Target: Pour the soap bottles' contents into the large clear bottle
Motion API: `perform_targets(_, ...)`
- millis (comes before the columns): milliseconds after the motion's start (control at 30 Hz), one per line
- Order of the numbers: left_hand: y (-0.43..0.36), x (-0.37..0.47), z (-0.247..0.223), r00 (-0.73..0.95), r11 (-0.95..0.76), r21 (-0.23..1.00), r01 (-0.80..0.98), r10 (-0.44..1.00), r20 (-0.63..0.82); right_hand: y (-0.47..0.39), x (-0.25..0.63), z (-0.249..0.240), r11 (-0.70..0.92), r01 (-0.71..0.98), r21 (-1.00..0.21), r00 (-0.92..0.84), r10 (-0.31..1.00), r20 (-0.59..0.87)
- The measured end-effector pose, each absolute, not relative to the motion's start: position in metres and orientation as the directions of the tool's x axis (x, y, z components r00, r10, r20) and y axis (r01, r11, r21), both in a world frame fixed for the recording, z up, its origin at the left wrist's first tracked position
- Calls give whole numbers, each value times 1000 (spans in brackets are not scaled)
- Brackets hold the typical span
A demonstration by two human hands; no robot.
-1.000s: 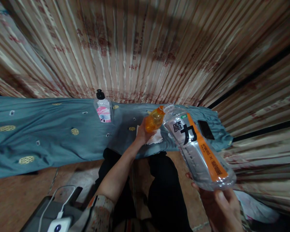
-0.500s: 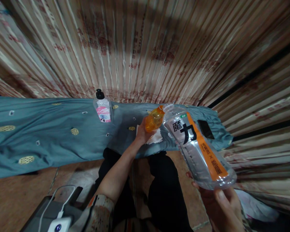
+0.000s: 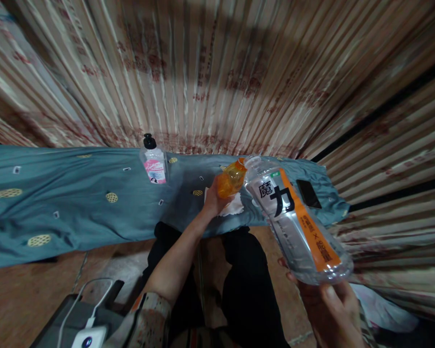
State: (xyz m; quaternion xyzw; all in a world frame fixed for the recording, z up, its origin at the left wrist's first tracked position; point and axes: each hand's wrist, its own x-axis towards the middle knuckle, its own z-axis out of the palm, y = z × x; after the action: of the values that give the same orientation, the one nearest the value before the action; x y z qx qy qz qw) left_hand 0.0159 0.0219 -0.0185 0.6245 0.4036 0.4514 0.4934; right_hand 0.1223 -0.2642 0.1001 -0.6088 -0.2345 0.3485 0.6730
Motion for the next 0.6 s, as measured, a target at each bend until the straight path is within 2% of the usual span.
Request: perform_targets(600, 21, 13, -16, 286, -199, 979, 55, 942, 175, -260, 113, 103, 29, -199, -980, 687, 717, -118)
